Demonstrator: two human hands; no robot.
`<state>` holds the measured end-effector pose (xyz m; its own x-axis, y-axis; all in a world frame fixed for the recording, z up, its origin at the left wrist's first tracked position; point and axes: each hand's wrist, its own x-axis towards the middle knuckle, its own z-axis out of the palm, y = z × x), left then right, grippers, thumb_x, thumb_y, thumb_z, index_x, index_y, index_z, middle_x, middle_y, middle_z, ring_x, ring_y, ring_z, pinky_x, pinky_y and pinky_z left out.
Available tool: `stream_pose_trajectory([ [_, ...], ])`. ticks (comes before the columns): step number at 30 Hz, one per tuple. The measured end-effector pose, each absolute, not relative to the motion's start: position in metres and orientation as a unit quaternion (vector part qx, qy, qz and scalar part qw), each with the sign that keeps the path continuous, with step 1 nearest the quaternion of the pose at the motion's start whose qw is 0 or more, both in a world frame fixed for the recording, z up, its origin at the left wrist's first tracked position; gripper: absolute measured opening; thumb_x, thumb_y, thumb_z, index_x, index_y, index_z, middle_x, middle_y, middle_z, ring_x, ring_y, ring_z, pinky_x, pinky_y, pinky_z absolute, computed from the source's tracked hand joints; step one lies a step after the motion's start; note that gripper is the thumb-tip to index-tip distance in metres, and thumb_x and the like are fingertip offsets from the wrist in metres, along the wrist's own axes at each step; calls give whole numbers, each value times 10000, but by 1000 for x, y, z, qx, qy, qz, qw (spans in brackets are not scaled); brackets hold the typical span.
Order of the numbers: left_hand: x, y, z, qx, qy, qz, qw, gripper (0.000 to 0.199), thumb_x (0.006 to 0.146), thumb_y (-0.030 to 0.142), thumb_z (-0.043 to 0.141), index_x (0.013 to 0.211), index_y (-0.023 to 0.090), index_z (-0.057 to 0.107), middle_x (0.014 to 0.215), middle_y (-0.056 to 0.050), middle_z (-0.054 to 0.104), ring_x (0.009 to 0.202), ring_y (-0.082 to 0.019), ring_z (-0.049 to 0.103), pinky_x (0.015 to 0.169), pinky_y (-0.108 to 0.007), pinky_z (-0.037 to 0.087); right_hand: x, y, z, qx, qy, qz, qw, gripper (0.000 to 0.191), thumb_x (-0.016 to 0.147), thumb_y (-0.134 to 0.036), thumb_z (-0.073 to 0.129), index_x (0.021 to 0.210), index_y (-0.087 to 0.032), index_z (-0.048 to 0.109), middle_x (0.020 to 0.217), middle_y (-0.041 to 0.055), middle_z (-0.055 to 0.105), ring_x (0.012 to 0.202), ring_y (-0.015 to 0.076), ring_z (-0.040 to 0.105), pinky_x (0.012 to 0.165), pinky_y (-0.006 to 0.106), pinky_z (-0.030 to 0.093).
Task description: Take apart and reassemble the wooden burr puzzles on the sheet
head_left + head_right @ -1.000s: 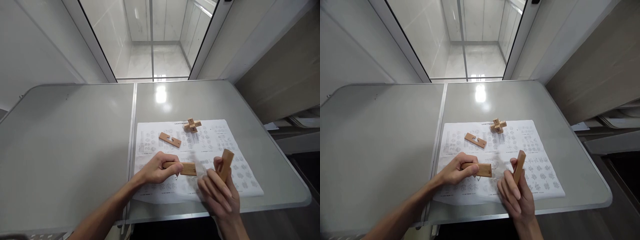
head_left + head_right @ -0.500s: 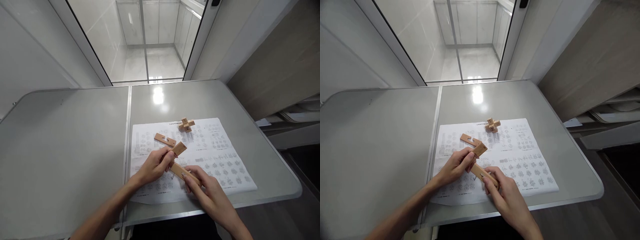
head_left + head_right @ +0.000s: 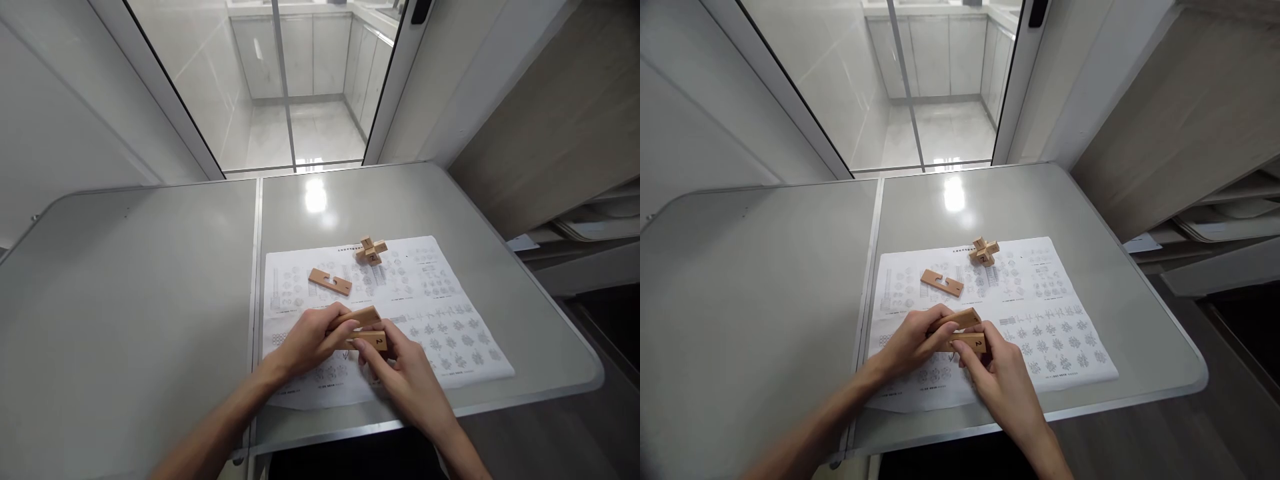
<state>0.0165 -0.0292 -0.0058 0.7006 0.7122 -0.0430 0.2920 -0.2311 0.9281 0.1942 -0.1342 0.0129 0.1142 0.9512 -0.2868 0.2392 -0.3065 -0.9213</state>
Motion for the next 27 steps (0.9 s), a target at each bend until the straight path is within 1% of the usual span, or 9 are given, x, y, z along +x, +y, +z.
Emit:
stream_pose_trajectory([
  [3,14,-27,-11,767,348,217,493,358,1081,462,534,851,187,553,687,51,537,592,-101,453,586,-221,357,198,-138,8,-650,-446,476,391,441,1024,-623,653,1205,-221,633,834,38,737,679,200,662,620,288,520],
  [5,11,-23,-13,780,370,234,447,376,1086,457,531,824,188,538,674,51,539,578,-98,458,575,-219,347,206,-143,4,-656,-443,451,412,445,1038,-609,638,1245,-215,628,870,47,735,688,195,660,652,296,544],
  [8,1,-14,-12,802,409,255,354,407,1083,462,555,781,191,526,646,52,539,553,-95,463,564,-221,333,224,-150,1,-672,-460,416,404,427,1048,-601,621,1212,-209,660,840,46,713,688,197,658,626,290,531],
  [10,-6,-8,-10,813,420,266,304,406,1077,461,573,777,191,542,632,52,541,537,-92,459,555,-222,326,236,-155,-1,-696,-460,383,396,420,1051,-600,614,1187,-209,685,848,57,720,718,209,670,651,299,538],
  [15,-15,1,-7,836,406,252,270,358,1088,459,588,862,187,644,620,52,597,522,-92,501,567,-220,371,253,-161,-7,-723,-460,322,402,419,1040,-615,611,1116,-217,716,808,52,727,695,220,681,603,303,524],
  [20,-16,3,-15,870,387,240,186,371,1105,460,576,876,182,665,638,28,671,523,-105,574,553,-226,366,254,-160,-9,-719,-465,331,397,380,1049,-584,599,1057,-227,732,798,39,728,678,200,663,631,299,526],
  [24,-17,4,-19,884,377,252,113,376,1117,438,566,861,182,668,616,34,649,506,-98,539,544,-236,344,252,-161,-12,-729,-461,319,393,370,1049,-566,596,1035,-227,742,799,39,731,694,203,654,663,301,532],
  [27,-17,5,-20,886,382,247,86,371,1112,427,587,838,188,662,638,33,653,530,-101,536,557,-247,339,250,-163,-14,-735,-468,309,382,361,1060,-552,584,1073,-231,748,815,41,734,714,216,663,665,313,514],
])
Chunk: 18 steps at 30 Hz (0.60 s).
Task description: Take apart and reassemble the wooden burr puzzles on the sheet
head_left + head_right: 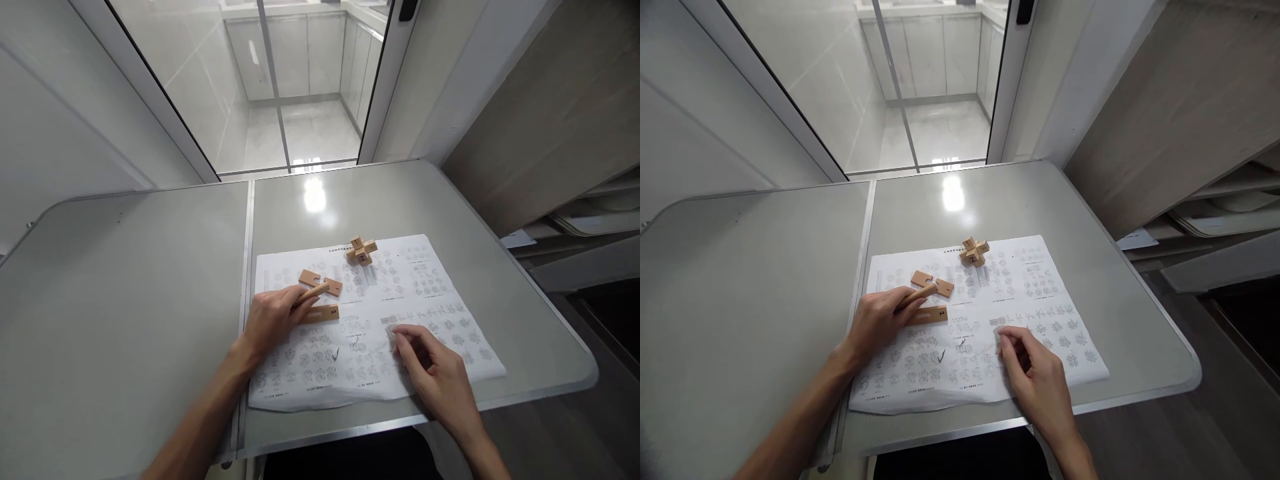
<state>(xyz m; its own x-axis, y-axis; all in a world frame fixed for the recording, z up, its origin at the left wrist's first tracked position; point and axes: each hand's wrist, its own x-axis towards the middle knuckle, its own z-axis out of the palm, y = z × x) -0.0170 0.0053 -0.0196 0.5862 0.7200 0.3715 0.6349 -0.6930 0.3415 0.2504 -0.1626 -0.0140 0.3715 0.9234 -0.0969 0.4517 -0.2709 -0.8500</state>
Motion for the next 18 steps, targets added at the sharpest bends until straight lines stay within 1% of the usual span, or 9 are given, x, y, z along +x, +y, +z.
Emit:
stream_pose_trajectory([
  [3,-18,7,-18,884,386,248,88,269,1112,383,602,940,201,698,757,16,715,609,-109,589,587,-250,347,250,-163,-15,-732,-485,304,370,358,1067,-545,581,1077,-232,754,801,39,730,674,212,638,639,318,490],
  [5,-18,8,-15,881,386,262,82,211,1117,336,593,993,206,704,782,12,699,639,-115,583,594,-254,341,251,-163,-16,-730,-489,299,371,359,1068,-541,582,1067,-228,757,787,40,729,658,210,631,625,315,486],
  [6,-18,9,-13,881,379,271,77,205,1117,318,589,986,204,697,768,14,673,634,-116,558,591,-257,334,251,-163,-15,-730,-489,297,372,360,1068,-541,581,1064,-227,758,785,40,730,659,209,634,620,312,486],
  [9,-16,10,-7,896,319,305,58,297,1107,303,598,832,192,623,697,20,577,614,-128,464,592,-274,332,251,-163,-15,-732,-488,296,371,359,1066,-541,584,1058,-228,759,780,32,727,657,201,638,621,303,491],
  [12,-12,9,-5,914,235,328,30,410,1097,279,597,700,196,540,661,12,543,653,-152,441,643,-298,371,250,-163,-15,-734,-486,293,372,361,1061,-545,584,1051,-231,762,766,25,718,643,192,622,598,289,486],
  [15,-8,6,-8,923,205,325,31,422,1049,209,648,648,192,516,637,17,533,671,-155,443,652,-304,382,250,-162,-16,-733,-486,290,378,370,1059,-548,579,1053,-230,769,763,30,720,652,194,627,587,281,497],
  [18,-6,2,-12,920,229,314,44,410,992,178,695,625,192,512,618,23,517,675,-155,438,649,-308,394,252,-162,-17,-729,-491,289,379,366,1052,-547,592,1040,-230,776,762,31,726,639,191,640,585,277,513],
])
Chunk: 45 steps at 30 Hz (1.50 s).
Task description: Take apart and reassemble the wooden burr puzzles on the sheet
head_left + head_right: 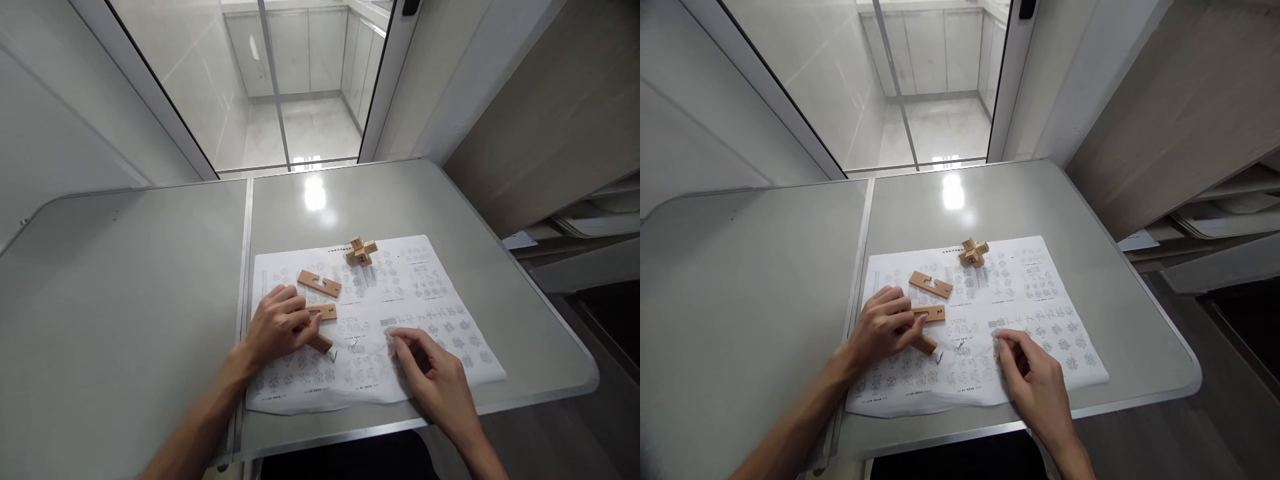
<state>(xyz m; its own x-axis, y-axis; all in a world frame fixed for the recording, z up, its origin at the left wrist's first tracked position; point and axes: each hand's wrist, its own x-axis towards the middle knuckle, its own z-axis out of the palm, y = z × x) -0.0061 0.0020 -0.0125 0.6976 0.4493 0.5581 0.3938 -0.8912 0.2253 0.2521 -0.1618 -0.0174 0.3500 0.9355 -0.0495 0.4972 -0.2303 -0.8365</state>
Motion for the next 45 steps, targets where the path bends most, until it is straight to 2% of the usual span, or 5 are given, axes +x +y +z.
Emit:
stream_pose_trajectory([
  [9,-3,-2,-8,891,264,368,15,267,922,126,706,740,212,531,767,-1,627,765,-179,546,742,-355,474,256,-163,-26,-721,-506,282,381,348,1048,-531,604,1044,-229,777,776,26,743,636,179,674,601,256,547],
  [12,2,-8,-4,908,256,326,62,142,952,301,750,967,225,632,1109,-81,747,1090,-268,657,950,-445,550,258,-165,-29,-720,-507,281,381,353,1044,-537,612,1059,-225,777,790,35,750,661,189,687,606,254,556],
  [18,16,-18,-9,950,237,163,122,761,985,484,740,1600,175,414,1703,-167,445,1592,-366,382,1275,-560,424,258,-166,-29,-718,-503,297,379,353,1056,-533,602,1072,-224,770,816,41,757,692,193,701,619,250,558],
  [25,9,0,-21,920,322,194,105,414,1041,330,633,1429,204,565,1386,-145,646,1342,-348,577,1165,-568,518,255,-165,-22,-722,-491,295,389,373,1050,-553,596,1038,-225,773,781,35,734,691,196,680,605,261,534],
  [45,-29,65,-22,891,382,236,60,281,1039,393,645,1268,262,744,1285,-107,651,1231,-314,585,1072,-512,551,252,-165,-15,-727,-471,308,394,396,1028,-590,607,1018,-225,761,773,34,716,704,203,661,661,286,553],
])
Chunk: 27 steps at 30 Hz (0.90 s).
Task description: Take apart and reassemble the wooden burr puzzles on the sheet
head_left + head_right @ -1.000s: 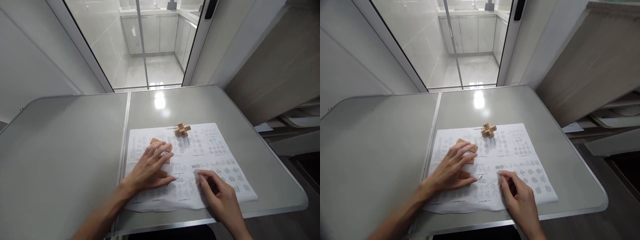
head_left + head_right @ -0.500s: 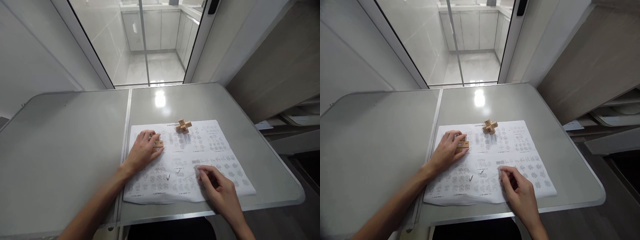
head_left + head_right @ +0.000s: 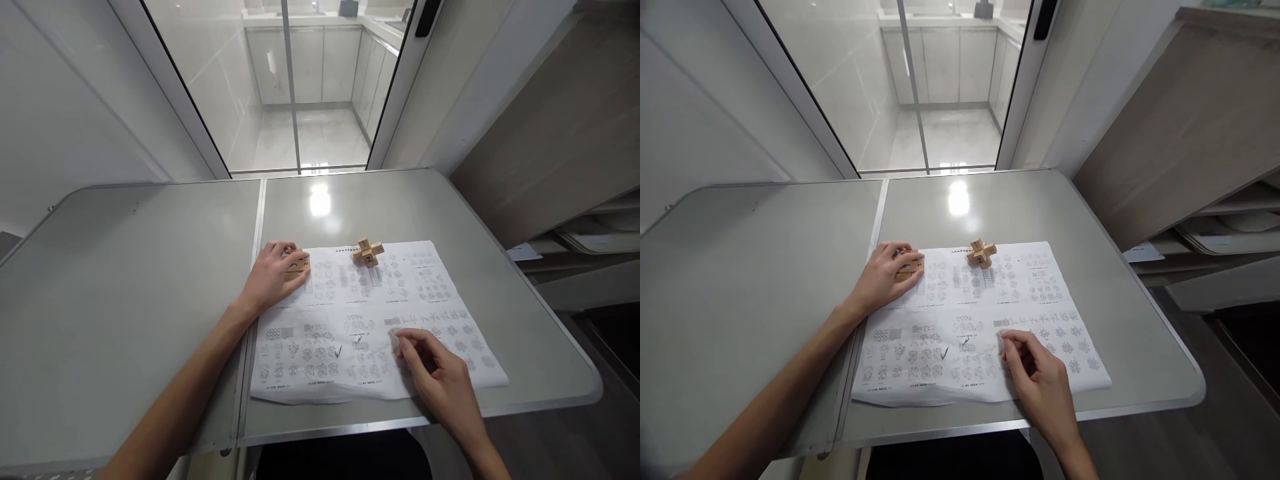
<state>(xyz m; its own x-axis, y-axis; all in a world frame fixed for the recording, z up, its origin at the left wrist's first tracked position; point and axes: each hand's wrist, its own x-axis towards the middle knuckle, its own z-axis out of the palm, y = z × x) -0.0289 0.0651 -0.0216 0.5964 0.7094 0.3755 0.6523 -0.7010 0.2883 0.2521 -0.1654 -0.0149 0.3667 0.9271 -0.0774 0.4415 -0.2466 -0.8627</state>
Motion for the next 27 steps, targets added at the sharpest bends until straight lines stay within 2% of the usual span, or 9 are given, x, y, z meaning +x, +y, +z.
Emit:
stream_pose_trajectory([
  [6,-28,63,-21,912,329,240,40,239,1075,296,602,1258,290,755,1408,-104,653,1286,-297,606,1105,-525,525,252,-167,-17,-732,-468,303,392,398,1019,-594,617,1028,-226,769,779,35,719,696,204,652,647,289,544],
  [11,-28,62,-21,909,336,243,49,160,1067,284,605,1118,232,747,1288,-111,704,1232,-291,634,1069,-505,531,251,-167,-18,-733,-464,308,391,409,1024,-602,609,1038,-226,770,796,39,727,717,204,665,660,288,548],
  [20,-23,49,-15,898,335,284,25,109,1066,230,592,1100,212,694,1229,-102,735,1206,-280,659,1032,-479,529,252,-166,-19,-729,-476,299,390,416,1025,-608,601,1039,-220,750,774,37,714,697,206,649,635,297,522],
  [22,-19,38,-13,901,313,297,34,107,1060,191,587,1070,203,692,1161,-91,751,1152,-266,680,998,-459,544,252,-166,-17,-726,-483,305,383,402,1029,-598,602,1033,-224,749,773,36,713,689,204,637,626,297,514],
  [24,-15,25,-11,911,281,296,52,119,1053,164,584,1025,198,695,1048,-67,755,1004,-223,694,925,-407,565,253,-164,-13,-722,-491,312,376,386,1029,-590,609,1024,-230,750,778,35,715,689,205,633,619,299,509],
  [27,-10,7,-10,930,234,274,74,160,1055,147,556,999,194,697,913,-28,727,762,-146,661,680,-284,514,249,-159,-6,-704,-497,340,377,367,1021,-583,634,1007,-234,747,783,39,706,694,211,632,625,311,516],
])
